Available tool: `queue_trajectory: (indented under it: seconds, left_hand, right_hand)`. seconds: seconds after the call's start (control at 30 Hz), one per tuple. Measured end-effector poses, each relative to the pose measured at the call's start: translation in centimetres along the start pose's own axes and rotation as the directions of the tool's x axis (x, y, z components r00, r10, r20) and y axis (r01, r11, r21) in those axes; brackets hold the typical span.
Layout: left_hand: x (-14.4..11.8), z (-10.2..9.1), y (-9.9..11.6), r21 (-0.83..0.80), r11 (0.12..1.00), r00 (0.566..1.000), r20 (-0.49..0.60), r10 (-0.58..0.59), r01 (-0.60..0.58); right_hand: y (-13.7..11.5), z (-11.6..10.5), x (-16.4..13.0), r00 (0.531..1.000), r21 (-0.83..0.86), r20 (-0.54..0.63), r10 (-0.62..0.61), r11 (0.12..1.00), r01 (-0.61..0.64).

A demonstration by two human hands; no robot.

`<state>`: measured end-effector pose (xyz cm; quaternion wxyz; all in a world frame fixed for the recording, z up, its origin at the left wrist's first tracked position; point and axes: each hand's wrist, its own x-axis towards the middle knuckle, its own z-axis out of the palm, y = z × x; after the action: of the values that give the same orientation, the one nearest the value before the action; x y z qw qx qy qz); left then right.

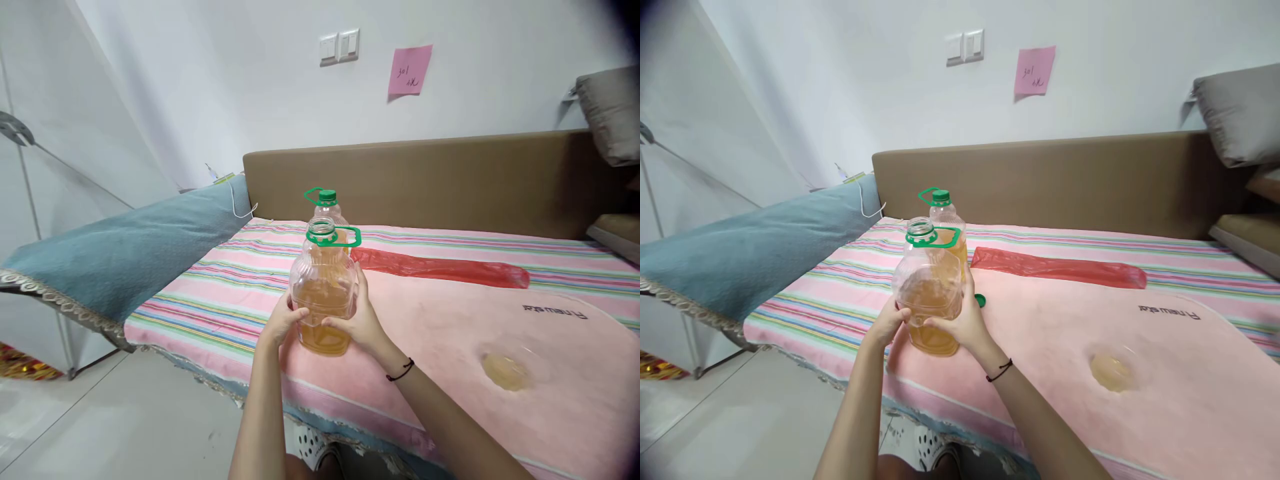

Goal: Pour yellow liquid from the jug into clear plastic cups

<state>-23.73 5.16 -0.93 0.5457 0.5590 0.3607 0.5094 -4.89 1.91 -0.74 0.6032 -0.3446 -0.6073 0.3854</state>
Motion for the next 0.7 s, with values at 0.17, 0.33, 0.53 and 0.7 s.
queue_trajectory:
  seconds: [0.17, 0.33, 0.53, 0.7]
  left_hand:
    - [-0.3, 0.1, 0.2, 0.098, 0.995, 0.999, -0.052, 0.017, -0.012]
    - [-1.7, 0.8, 1.0, 0.163, 0.984, 0.992, -0.092, 0.09, -0.074]
    - [-2.5, 2.0, 2.3, 0.246, 0.912, 0.883, -0.265, 0.388, -0.327]
    - [-4.0, 7.2, 4.7, 0.548, 0.51, 0.442, -0.264, 0.857, -0.663]
  right_hand:
    - [-3.8, -6.5, -0.8, 0.995, -0.175, -0.05, -0.082, 0.982, 0.072]
    - [-7.7, -18.3, -3.5, 0.928, -0.317, -0.319, -0.192, 0.944, 0.087]
    - [-5.2, -30.5, -9.2, 0.803, -0.439, -0.568, -0.183, 0.892, -0.107]
    - [-2.7, -32.8, -12.2, 0.888, -0.476, -0.448, 0.108, 0.812, -0.339]
